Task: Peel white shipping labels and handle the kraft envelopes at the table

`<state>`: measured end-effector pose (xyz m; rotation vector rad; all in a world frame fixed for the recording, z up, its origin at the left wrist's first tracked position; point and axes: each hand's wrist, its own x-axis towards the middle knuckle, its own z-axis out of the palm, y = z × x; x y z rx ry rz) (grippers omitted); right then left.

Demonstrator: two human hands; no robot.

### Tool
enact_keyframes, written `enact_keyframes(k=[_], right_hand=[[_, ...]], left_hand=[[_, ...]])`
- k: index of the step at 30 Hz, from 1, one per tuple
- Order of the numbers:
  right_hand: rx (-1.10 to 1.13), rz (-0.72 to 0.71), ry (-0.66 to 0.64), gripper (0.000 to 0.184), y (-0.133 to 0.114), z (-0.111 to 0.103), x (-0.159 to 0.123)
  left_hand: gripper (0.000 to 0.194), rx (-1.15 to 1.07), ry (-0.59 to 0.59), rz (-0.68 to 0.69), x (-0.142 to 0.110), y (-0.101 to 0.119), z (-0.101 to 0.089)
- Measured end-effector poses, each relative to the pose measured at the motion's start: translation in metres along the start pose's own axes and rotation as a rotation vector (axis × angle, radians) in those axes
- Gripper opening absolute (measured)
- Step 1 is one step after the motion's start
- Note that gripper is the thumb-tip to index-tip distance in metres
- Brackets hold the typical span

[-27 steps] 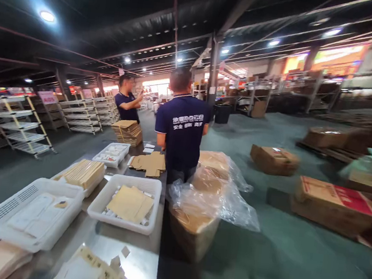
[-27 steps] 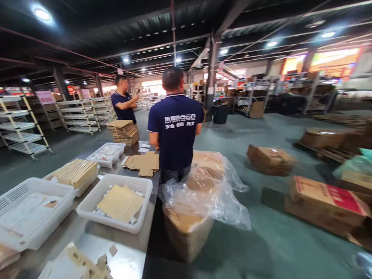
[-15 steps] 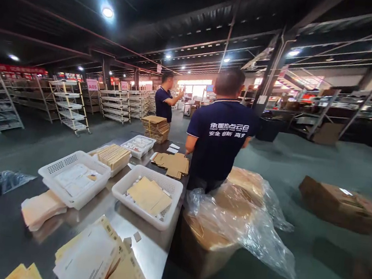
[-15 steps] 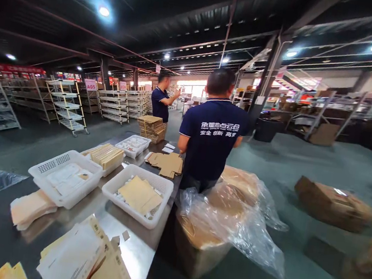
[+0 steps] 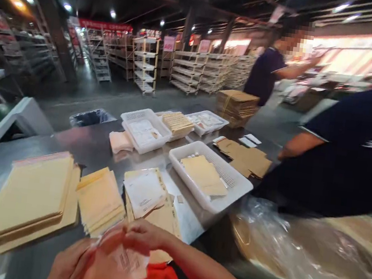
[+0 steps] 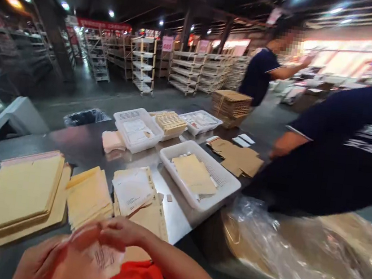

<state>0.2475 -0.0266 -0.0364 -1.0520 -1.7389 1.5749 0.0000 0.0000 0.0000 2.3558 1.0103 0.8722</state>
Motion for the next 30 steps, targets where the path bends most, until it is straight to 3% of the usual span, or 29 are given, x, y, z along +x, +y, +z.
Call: enact_keyframes(k=[3,5,11,16,19,22,24,27,30], right_hand=[[-0.142,-0.144,0.25,0.025,-0.013,-0.001,-0.009],[-0.224,-0.23,0.27,0.022,-0.025,0.001,-0.011],[-0.405,-0.25,0.328,0.035,-0.043,-0.003,-0.006],[-0.672,-0.573,0.519,0.029,-0.045,-0.011,-0.004],[-0.673,-0.692,0.501,0.028,-0.051,-0.011,-0.002],[-0.736,-0.713,0.524,0.022,-0.055,-0.009,-0.001],[-0.799,-0.75,0.535,0.02,-0.057,-0.008,-0.002],[-0.859,-0.834,0.444,0.018,-0.063,-0.012,-0.006],[-0.779,-0.702,0.343,0.019,-0.068,-0.018,-0.011]], left_hand=[[0.04,-0.042,0.009,0.015,0.002,0.003,0.002],[0.039,-0.068,0.04,-0.028,0.003,0.009,0.005],[0.038,-0.101,0.031,-0.075,-0.004,0.019,0.015],[0.034,-0.102,0.059,-0.045,0.0,0.018,0.01],[0.034,-0.156,0.008,-0.027,0.004,0.019,0.009],[0.034,-0.175,-0.016,-0.042,0.004,0.019,0.009],[0.034,-0.167,0.001,-0.054,0.002,0.018,0.009],[0.034,-0.168,0.053,-0.088,-0.001,0.019,0.01],[0.034,-0.189,0.035,-0.103,-0.004,0.022,0.014]])
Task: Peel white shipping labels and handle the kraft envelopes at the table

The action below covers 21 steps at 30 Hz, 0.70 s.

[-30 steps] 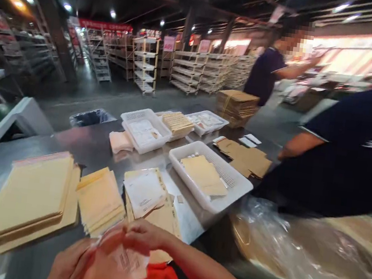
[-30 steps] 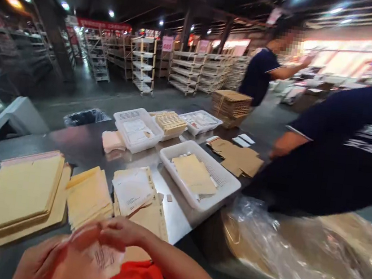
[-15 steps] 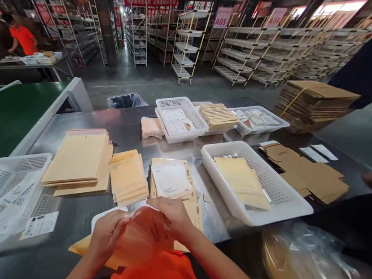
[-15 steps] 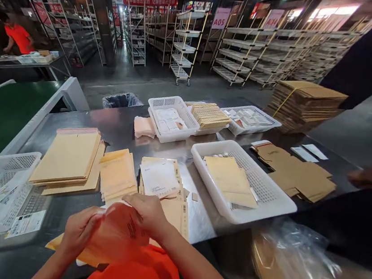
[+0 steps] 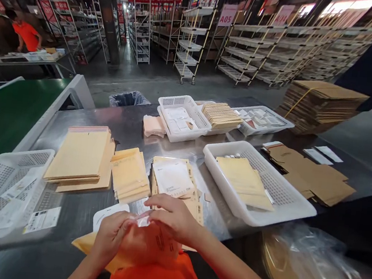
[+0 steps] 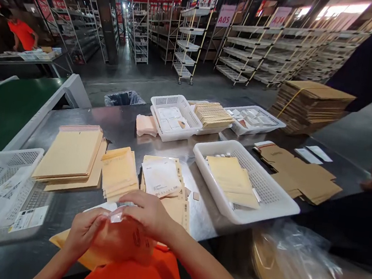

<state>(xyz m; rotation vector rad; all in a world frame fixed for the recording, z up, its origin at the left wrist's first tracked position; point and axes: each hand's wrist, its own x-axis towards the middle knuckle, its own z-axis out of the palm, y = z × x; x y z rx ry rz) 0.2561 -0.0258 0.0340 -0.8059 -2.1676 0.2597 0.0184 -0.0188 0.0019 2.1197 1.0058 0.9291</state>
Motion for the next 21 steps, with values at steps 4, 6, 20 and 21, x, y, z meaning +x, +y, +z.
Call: enact_keyframes(k=[4,6,20,21], right_hand=[[0.015,0.106,-0.063,0.023,0.0,0.012,-0.002],[-0.056,0.127,-0.048,0.023,-0.003,0.027,-0.004],[0.5,0.432,-0.271,0.045,0.003,0.018,-0.025],[0.503,0.445,-0.271,0.044,0.004,0.025,-0.029]], left_hand=[[0.038,-0.035,-0.033,-0.05,0.002,0.002,0.011],[0.041,-0.042,-0.032,-0.064,0.005,0.003,0.015],[0.041,-0.05,0.066,0.055,-0.004,-0.001,0.025],[0.041,-0.005,0.069,0.098,-0.002,0.002,0.027]])
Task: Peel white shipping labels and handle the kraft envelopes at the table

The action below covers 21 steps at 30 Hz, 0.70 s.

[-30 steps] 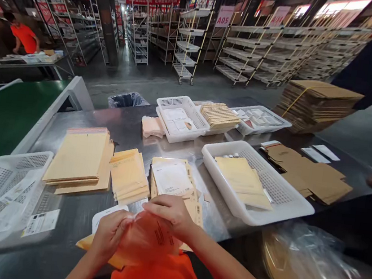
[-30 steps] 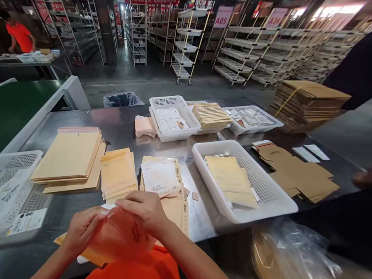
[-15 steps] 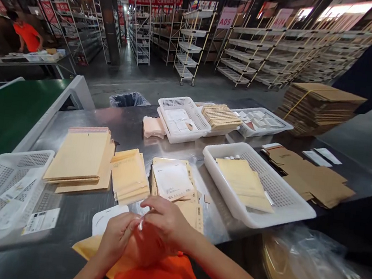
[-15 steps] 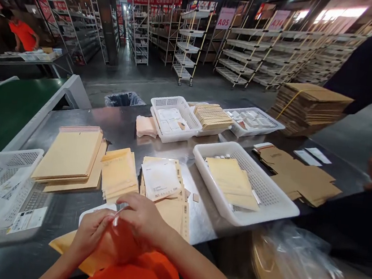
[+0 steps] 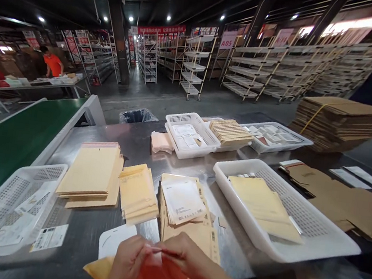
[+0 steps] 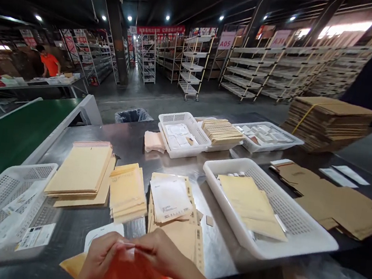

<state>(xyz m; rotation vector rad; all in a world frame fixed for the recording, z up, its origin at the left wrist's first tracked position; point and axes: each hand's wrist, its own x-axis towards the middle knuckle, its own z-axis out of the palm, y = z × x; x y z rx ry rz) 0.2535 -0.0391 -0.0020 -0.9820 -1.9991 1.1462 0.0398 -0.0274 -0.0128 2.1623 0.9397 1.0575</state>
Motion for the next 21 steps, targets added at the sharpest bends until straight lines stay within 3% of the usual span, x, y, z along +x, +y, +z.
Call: enact_keyframes(k=[4,6,10,12,16,18,21], right_hand=[[0.217,0.229,0.169,0.033,0.022,0.033,0.001],[0.282,0.306,0.254,0.04,0.031,0.048,0.003],[0.238,0.245,0.273,0.048,0.032,0.052,0.006],[0.191,0.189,0.27,0.036,0.026,0.04,0.005],[0.222,0.183,0.134,0.022,0.014,0.013,0.001],[0.203,0.261,0.181,0.021,0.011,0.007,0.0],[0.228,0.351,0.338,0.017,0.01,0.002,0.001]], left_hand=[[0.042,0.148,-0.005,0.151,0.007,0.011,0.011],[0.044,0.17,-0.019,0.22,0.009,0.014,0.016],[0.043,0.198,-0.083,0.271,0.01,0.013,0.01],[0.039,0.247,-0.065,0.21,0.009,0.009,-0.003],[0.038,0.282,0.147,-0.019,0.004,-0.005,-0.025],[0.038,0.174,0.106,-0.116,0.003,-0.009,-0.027],[0.023,0.06,-0.029,-0.262,0.003,-0.012,-0.024]])
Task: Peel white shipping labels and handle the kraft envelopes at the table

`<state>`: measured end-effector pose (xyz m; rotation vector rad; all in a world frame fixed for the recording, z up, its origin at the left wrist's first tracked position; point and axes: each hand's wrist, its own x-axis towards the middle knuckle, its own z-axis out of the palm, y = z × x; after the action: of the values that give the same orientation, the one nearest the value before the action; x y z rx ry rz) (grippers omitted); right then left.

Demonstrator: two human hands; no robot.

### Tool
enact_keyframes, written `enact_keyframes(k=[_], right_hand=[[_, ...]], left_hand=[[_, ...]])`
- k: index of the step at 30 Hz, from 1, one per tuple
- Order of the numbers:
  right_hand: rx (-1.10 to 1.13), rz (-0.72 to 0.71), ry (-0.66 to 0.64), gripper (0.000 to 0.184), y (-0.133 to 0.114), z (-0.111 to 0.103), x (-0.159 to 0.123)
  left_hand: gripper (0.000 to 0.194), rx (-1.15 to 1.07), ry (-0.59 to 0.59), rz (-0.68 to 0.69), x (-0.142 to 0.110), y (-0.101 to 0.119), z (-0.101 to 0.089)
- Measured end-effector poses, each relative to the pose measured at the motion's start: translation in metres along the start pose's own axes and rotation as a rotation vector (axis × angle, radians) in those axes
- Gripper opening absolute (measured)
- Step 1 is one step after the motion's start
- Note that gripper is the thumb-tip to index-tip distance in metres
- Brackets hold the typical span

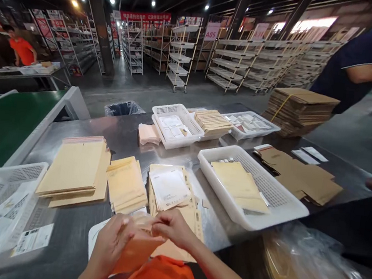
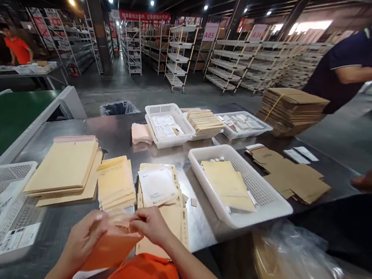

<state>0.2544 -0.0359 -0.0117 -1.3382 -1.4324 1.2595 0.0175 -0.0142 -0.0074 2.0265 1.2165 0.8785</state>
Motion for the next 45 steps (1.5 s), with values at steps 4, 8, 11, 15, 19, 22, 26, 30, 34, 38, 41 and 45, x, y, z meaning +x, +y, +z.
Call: enact_keyframes(k=[4,8,11,15,19,22,26,30,34,38,41,45], right_hand=[[0.055,0.017,0.045,0.02,-0.007,-0.011,0.001],[0.037,-0.01,0.044,0.035,-0.012,-0.023,-0.002],[0.035,-0.076,0.082,0.033,-0.012,-0.023,-0.003],[0.126,-0.065,0.226,0.018,-0.011,-0.017,-0.002],[0.165,-0.09,0.458,0.022,-0.012,-0.007,-0.004],[0.131,-0.192,0.535,0.021,-0.012,0.006,-0.011],[0.123,-0.263,0.542,0.023,-0.012,0.026,-0.02],[0.196,-0.164,0.677,0.026,-0.013,0.031,-0.023],[0.205,-0.136,0.774,0.033,-0.016,0.023,-0.02],[0.279,-0.078,0.76,0.033,-0.016,0.018,-0.012],[0.267,-0.065,0.754,0.032,-0.016,0.02,-0.01],[0.192,-0.124,0.752,0.031,-0.019,0.028,-0.017]], left_hand=[[0.073,-0.042,-0.086,-0.302,-0.004,0.0,0.007],[0.058,-0.136,0.012,-0.409,-0.007,-0.006,0.01],[0.043,-0.382,0.098,-0.466,-0.004,-0.01,0.009],[0.045,-0.602,0.07,-0.459,-0.003,-0.009,0.011],[0.059,-0.561,0.015,-0.492,-0.009,-0.009,0.028],[0.054,-0.617,0.038,-0.619,-0.009,-0.01,0.04],[0.043,-0.529,0.121,-0.71,0.0,-0.004,0.047],[0.015,-0.496,0.227,-0.742,0.001,0.001,0.055],[0.012,-0.586,0.299,-0.702,-0.009,-0.005,0.06],[0.032,-0.608,0.207,-0.592,-0.014,-0.006,0.052],[0.033,-0.502,0.177,-0.594,-0.012,-0.002,0.048],[0.034,-0.56,0.219,-0.7,-0.008,-0.001,0.058]])
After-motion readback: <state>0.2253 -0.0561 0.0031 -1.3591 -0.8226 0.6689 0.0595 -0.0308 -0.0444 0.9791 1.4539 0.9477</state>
